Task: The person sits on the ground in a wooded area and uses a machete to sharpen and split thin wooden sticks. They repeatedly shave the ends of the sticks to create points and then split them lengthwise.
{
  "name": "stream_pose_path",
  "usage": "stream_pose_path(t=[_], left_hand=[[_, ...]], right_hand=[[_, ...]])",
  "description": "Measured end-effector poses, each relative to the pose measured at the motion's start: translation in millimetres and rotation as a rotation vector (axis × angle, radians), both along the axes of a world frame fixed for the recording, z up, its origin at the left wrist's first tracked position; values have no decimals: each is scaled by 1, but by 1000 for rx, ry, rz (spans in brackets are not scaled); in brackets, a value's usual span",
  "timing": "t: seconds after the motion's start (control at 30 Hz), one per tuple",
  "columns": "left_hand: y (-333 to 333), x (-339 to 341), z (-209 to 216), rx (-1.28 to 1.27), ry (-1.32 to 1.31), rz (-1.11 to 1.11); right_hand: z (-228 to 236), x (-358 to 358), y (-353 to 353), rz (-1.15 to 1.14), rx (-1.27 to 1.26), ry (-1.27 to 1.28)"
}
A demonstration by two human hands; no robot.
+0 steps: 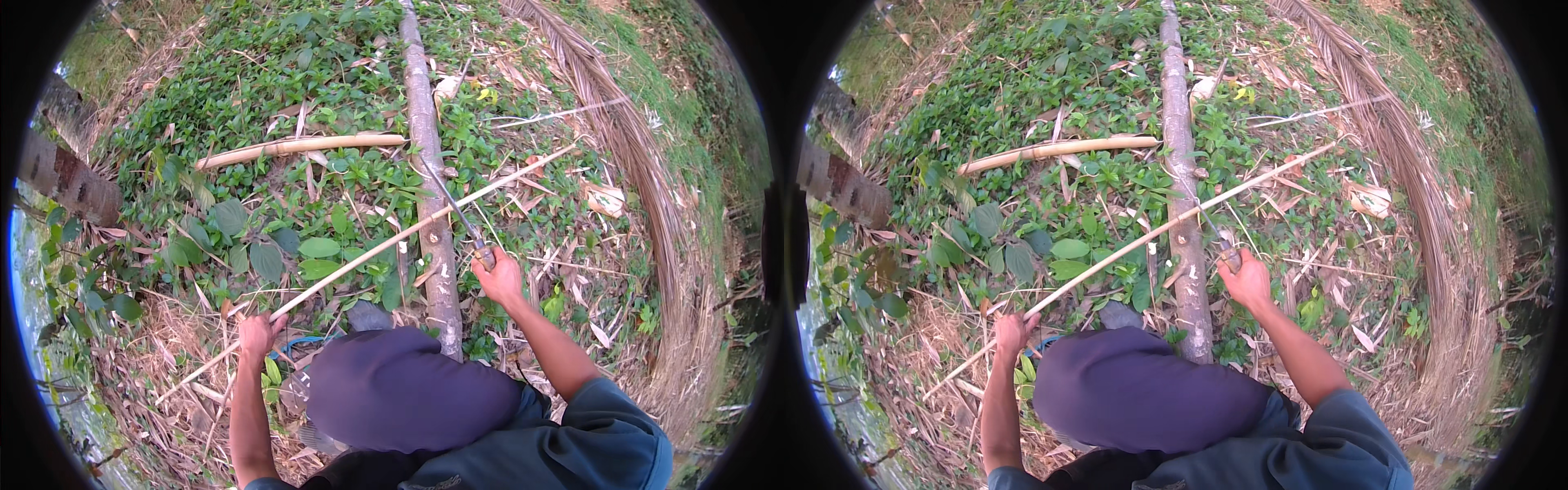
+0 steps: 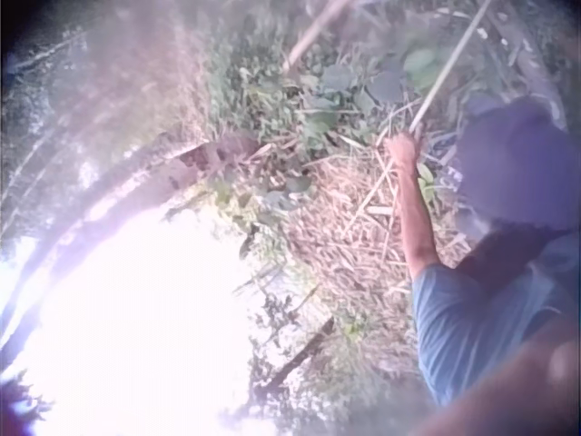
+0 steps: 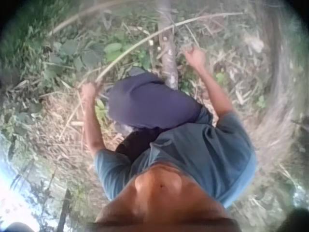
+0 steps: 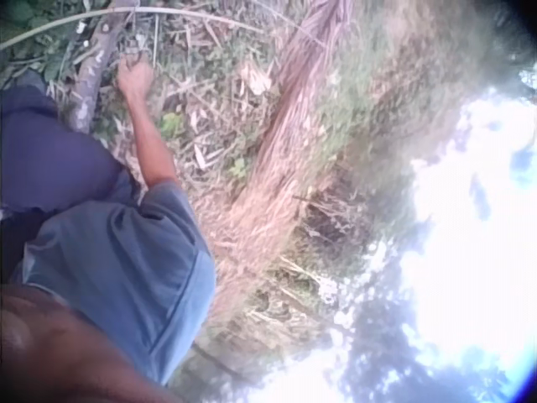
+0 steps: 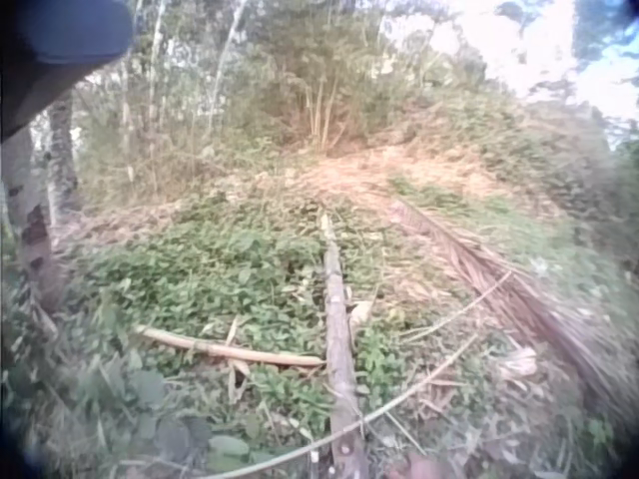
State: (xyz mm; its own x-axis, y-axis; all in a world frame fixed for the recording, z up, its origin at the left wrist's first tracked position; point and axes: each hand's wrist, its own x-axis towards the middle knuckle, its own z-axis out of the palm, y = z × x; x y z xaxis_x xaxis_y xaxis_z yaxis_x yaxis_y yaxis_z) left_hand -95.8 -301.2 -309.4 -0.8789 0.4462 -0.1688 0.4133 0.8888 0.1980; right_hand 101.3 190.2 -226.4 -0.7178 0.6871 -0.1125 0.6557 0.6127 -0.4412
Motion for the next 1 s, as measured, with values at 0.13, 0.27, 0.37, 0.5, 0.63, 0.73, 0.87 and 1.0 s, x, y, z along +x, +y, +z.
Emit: stream_pose_path(t=[0.13, 0.27, 0.37, 0.5, 0.63, 0.73, 0.87, 1.0], left_hand=[[22, 11, -9, 288, 471, -148], [109, 14, 9, 534, 528, -405], [200, 1, 35, 546, 295, -374], [255, -10, 9, 396, -299, -234], [260, 1, -11, 432, -187, -302], [260, -3, -6, 374, -244, -288], [258, -1, -13, 394, -193, -284], [258, 1, -16, 377, -183, -271]], right_hand=[[-10, -20, 1, 65, -40, -26], [-29, -25, 3, 83, -42, -94], [-23, -31, -7, 73, -77, -68], [-20, -25, -8, 89, 19, 55], [-15, -26, -10, 93, 59, -1], [-16, -33, -11, 100, 83, -76], [-3, -43, -16, 116, 75, -81], [-10, -49, -13, 210, 140, -33]])
